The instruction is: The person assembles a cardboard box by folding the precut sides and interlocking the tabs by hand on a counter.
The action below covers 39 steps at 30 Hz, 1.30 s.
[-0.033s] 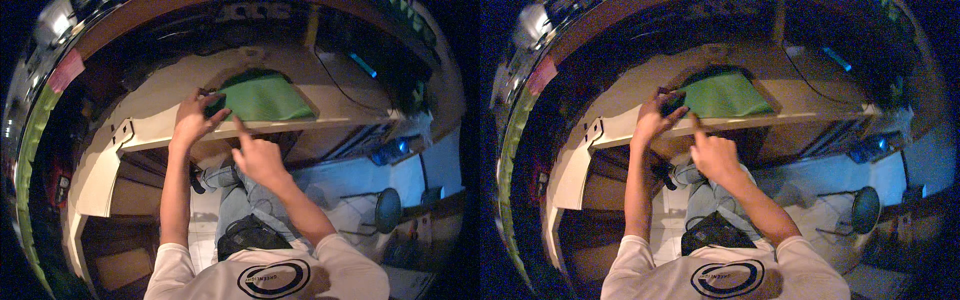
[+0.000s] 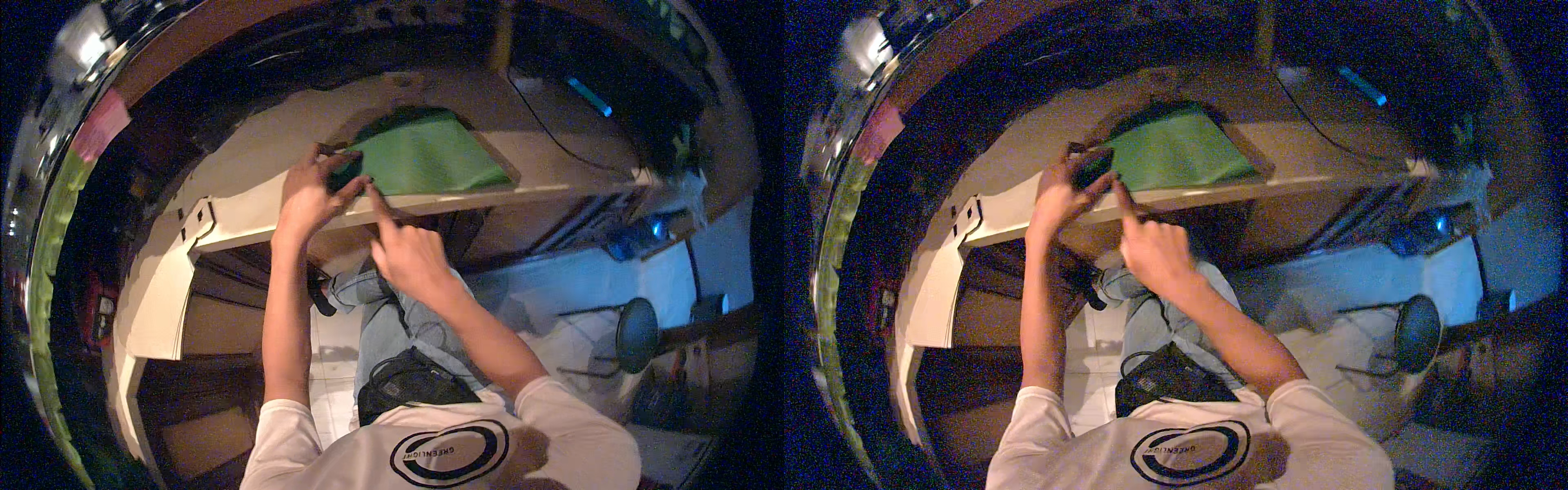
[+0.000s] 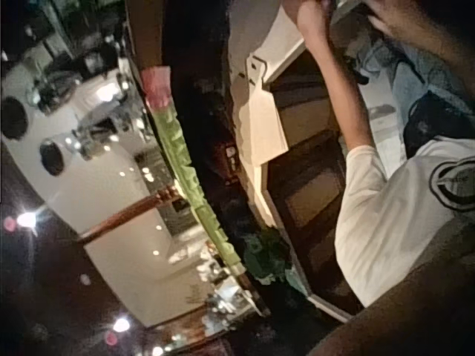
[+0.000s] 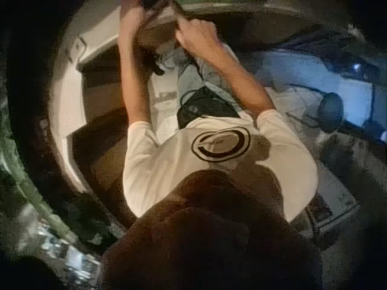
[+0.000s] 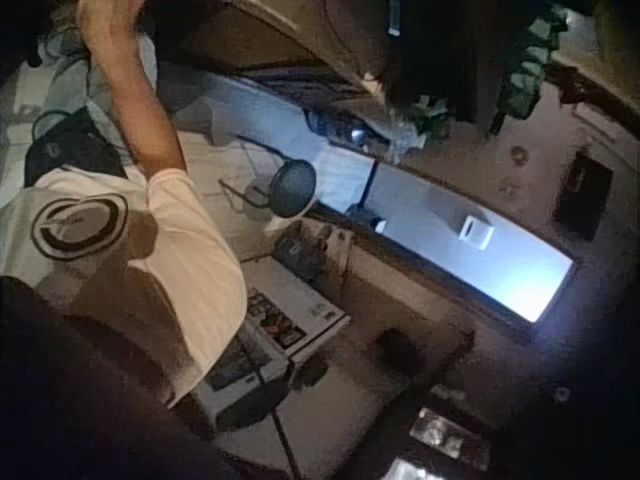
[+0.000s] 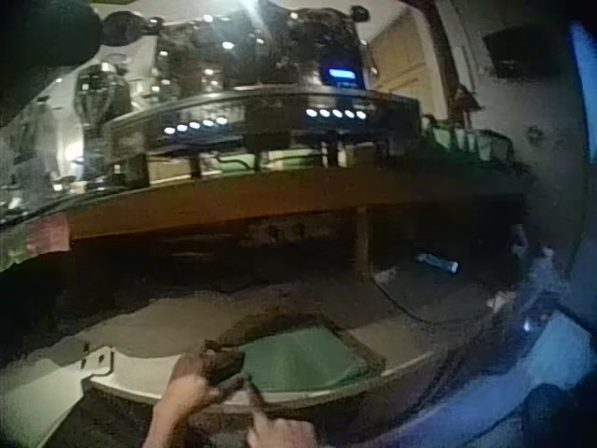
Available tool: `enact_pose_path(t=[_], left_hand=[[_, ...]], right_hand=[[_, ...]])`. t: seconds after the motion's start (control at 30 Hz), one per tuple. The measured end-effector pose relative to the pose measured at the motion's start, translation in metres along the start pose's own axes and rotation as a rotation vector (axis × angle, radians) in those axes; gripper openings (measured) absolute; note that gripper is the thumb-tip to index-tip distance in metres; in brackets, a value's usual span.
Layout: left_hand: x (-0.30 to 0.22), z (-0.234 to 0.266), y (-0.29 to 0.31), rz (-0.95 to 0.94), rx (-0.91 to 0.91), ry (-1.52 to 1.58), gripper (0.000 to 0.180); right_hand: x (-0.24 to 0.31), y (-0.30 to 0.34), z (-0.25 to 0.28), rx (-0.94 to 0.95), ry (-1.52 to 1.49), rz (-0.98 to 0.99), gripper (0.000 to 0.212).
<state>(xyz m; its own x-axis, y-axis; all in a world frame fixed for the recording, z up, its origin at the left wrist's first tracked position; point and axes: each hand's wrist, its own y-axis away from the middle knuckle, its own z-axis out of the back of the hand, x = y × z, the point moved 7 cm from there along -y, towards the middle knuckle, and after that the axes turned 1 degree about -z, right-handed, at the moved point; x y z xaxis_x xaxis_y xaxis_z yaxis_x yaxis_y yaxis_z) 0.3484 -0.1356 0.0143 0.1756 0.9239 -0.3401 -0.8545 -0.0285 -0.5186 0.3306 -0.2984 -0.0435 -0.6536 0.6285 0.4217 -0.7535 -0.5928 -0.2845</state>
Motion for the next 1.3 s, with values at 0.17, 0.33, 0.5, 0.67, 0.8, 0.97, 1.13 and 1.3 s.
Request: enact_pose_path(t=[0.17,0.33,0.5,0.67,0.8,0.97,1.13,1.3], left_hand=[[0.003,-0.007,-0.002,0.085,0.055,0.064,0.049],[-0.005,0.000,0.002,0.156,0.041,0.122,0.045],[-0.008,0.001,-0.001,0.073,0.038,0.062,0.044],[-0.005,-0.003,-0.002,0.101,0.043,0.069,0.044],[-0.010,-0.001,-0.005,0.056,0.049,0.046,0.043],[-0.004,-0.003,-0.002,0.146,0.063,0.103,0.041],[0.002,-0.002,0.002,0.116,0.060,0.111,0.037],[-0.005,0.000,0.000,0.054,0.085,0.032,0.033]], right_hand=[[-0.008,0.000,0.004,-0.123,-0.006,0.023,0.088],[-0.059,0.025,0.038,-0.096,0.076,-0.137,0.082],[-0.082,0.037,0.066,-0.172,0.001,-0.151,0.070],[-0.062,0.030,0.051,-0.163,0.075,-0.162,0.071],[-0.040,0.017,0.034,-0.193,-0.018,-0.055,0.074],[-0.075,0.030,0.049,-0.182,0.043,-0.190,0.075],[-0.076,0.039,0.061,-0.182,0.010,-0.153,0.073],[-0.057,0.030,0.049,-0.173,0.012,-0.147,0.073]])
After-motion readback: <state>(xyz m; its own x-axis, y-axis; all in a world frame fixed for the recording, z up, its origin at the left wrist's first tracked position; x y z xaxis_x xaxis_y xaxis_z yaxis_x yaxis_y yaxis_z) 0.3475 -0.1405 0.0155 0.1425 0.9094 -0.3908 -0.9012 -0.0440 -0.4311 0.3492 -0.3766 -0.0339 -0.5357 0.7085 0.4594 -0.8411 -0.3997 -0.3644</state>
